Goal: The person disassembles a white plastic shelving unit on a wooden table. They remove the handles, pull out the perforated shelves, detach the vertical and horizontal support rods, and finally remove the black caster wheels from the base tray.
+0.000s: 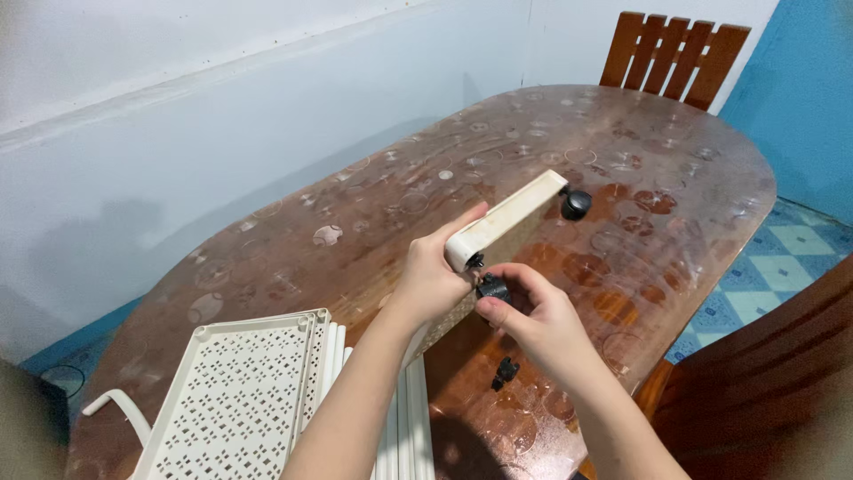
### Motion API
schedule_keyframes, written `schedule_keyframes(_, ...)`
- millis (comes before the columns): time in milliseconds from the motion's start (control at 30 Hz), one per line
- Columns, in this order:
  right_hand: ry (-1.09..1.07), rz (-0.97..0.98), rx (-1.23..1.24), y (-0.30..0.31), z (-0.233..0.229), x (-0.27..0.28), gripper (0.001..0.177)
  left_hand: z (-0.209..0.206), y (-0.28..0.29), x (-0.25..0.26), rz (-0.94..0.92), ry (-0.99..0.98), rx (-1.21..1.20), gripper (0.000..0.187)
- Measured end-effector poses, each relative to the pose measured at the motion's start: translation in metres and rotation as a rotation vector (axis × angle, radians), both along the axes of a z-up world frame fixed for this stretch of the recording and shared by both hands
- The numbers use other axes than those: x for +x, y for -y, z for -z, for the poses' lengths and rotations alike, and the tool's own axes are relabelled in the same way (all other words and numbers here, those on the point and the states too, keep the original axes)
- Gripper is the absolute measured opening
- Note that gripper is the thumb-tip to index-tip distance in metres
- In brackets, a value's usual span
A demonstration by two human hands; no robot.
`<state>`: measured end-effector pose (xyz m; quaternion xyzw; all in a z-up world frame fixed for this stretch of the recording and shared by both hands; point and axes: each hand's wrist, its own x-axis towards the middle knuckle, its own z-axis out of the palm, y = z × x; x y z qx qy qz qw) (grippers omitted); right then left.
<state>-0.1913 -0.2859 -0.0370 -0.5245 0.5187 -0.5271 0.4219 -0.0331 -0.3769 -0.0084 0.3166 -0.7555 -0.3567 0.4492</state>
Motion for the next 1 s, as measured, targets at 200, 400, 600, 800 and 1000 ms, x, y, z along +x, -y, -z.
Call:
schedule_keyframes(200, 0.1, -0.061, -0.106, 0.0, -0.005, -0.005, 0.043, -0.009, -0.007, -0.003, 0.031, 0.015, 0.054, 0.076)
schedule_keyframes(400, 0.16, -0.037, -0.049, -0.002, -0.007, -0.012, 0.042, -0.012, -0.008, -0.007, 0.068, -0.028, 0.031, 0.077)
schedule_keyframes(600, 0.135, -0.043, -0.083, -0.007, -0.012, -0.015, 0.043, -0.019, -0.013, -0.009, 0.081, -0.007, -0.04, 0.074)
schedule_keyframes(800, -0.184, 0.101, -0.001, -0.019, -0.038, -0.012, 0.047, -0.027, -0.019, -0.006, 0.031, 0.128, -0.158, 0.087)
schedule_keyframes(1000, -0.436, 0.152, 0.128, -0.016, -0.04, -0.014, 0.049, -0.024, -0.019, -0.007, -0.045, 0.327, -0.408, 0.095)
